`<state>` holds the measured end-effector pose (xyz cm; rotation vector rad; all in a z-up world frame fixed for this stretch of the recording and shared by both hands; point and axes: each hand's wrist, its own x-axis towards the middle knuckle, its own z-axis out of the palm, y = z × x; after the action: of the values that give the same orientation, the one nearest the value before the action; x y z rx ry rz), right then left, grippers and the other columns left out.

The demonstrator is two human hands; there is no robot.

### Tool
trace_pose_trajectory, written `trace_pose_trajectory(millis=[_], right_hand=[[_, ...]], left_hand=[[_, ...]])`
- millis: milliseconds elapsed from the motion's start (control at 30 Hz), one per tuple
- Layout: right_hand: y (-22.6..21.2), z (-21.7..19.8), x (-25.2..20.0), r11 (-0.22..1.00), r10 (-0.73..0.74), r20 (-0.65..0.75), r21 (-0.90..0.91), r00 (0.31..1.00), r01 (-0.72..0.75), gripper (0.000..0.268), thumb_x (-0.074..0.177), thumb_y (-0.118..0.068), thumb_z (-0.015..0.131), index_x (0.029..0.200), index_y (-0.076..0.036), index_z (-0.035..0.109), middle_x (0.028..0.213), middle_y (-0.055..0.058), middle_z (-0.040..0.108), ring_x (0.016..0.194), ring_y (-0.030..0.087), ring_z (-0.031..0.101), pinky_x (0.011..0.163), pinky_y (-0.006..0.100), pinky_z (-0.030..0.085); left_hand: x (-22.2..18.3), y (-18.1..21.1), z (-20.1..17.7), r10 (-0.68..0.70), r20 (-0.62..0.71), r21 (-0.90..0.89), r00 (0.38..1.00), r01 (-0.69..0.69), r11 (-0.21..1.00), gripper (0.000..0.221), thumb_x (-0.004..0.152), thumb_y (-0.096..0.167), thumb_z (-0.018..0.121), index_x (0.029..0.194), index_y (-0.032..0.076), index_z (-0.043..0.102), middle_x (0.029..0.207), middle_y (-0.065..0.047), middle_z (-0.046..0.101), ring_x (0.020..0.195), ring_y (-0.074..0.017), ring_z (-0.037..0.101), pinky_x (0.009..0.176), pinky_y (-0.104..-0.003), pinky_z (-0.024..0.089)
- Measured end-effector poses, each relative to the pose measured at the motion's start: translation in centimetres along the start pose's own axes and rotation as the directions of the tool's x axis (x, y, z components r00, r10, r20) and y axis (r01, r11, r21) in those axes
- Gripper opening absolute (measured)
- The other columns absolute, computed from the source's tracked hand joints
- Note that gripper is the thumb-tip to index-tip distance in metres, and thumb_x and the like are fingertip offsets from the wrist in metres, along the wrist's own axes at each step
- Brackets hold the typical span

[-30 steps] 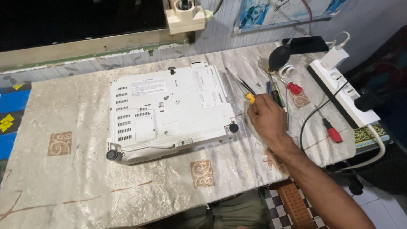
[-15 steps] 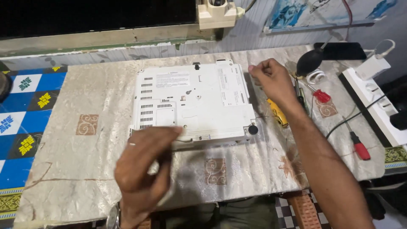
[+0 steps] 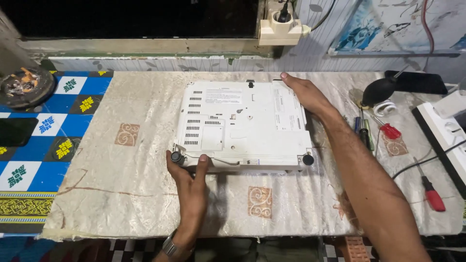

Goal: The person is working on the bottom casing of a projector, using a screwdriver to manage the fasteners.

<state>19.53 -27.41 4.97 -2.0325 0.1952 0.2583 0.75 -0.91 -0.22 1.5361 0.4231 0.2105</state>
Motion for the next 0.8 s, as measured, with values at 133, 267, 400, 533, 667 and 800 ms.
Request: trace_pose_trajectory(millis=[133,267,400,533,667,800], right_hand=[[-0.9,0.8,-1.7,0.997,0.029,-0.099,0.07,0.995,-0.022,0.086,0.09,-0.064,0.043,0.155,-0.009,0.043,0.164,0.008,0.041,0.153,0.024,0.038,0.125,0.037,0.025],[-2.4,0.8,-5.6,0.981,0.165,-0.165,0.127,0.972,-0.145,0.08,0.087,-0.063,0.039,0.152,-0.019,0.054,0.147,0.006,0.062,0.133,0.023,0.06,0.111,0.033,0.041],[-1.1,0.6,-8.2,0.942,0.092,-0.181,0.336,0.979,-0.027,0.09,0.087,-0.076,0.055,0.137,-0.001,0.059,0.119,0.016,0.067,0.114,0.028,0.064,0.098,0.046,0.053],[2.7,0.0,-8.0,0.802,0.179,-0.083,0.589,0.98,-0.097,0.08,0.091,-0.059,0.063,0.14,0.004,0.052,0.125,0.017,0.061,0.113,0.03,0.062,0.095,0.05,0.055],[4.4,0.5,-12.4,0.774,0.198,-0.013,0.615,0.98,-0.148,0.066,0.096,-0.051,0.058,0.137,-0.001,0.045,0.127,0.018,0.047,0.123,0.032,0.053,0.108,0.058,0.045],[4.8,1.9,-17.0,0.781,0.131,0.035,0.612,0.991,-0.125,0.053,0.093,-0.022,0.067,0.134,-0.001,0.042,0.108,0.012,0.048,0.105,0.027,0.057,0.089,0.043,0.053]], left_hand=[[-0.3,1.2,1.1,-0.092,-0.037,-0.004,0.995,0.092,0.996,0.11,0.086,0.054,0.059,0.16,0.009,-0.008,0.169,-0.021,-0.004,0.158,-0.0306,0.009,0.126,-0.046,0.015],[-0.4,2.4,1.3,-0.142,-0.049,-0.019,0.989,0.141,0.99,0.105,0.087,0.049,0.06,0.159,0.011,-0.006,0.166,-0.021,0.01,0.155,-0.029,0.018,0.124,-0.048,0.022],[2.4,3.0,1.1,0.138,-0.026,0.06,0.99,-0.137,0.989,0.102,0.096,0.052,0.063,0.153,-0.007,0.002,0.152,-0.039,0.008,0.151,-0.0534,0.001,0.124,-0.058,-0.006],[4.9,7.8,1.7,0.258,0.025,0.094,0.966,-0.259,0.961,0.085,0.102,0.047,0.059,0.149,-0.012,0.02,0.151,-0.039,0.02,0.15,-0.0526,0.014,0.125,-0.057,0.002],[10.9,7.5,1.9,0.222,0.089,0.042,0.971,-0.226,0.973,0.075,0.098,0.042,0.066,0.143,-0.007,0.032,0.133,-0.029,0.039,0.131,-0.0413,0.036,0.112,-0.051,0.024],[15.3,7.5,2.8,0.132,0.275,0.012,0.952,-0.141,0.99,0.061,0.089,0.036,0.078,0.133,0.002,0.052,0.105,-0.015,0.067,0.099,-0.0248,0.07,0.09,-0.044,0.057]])
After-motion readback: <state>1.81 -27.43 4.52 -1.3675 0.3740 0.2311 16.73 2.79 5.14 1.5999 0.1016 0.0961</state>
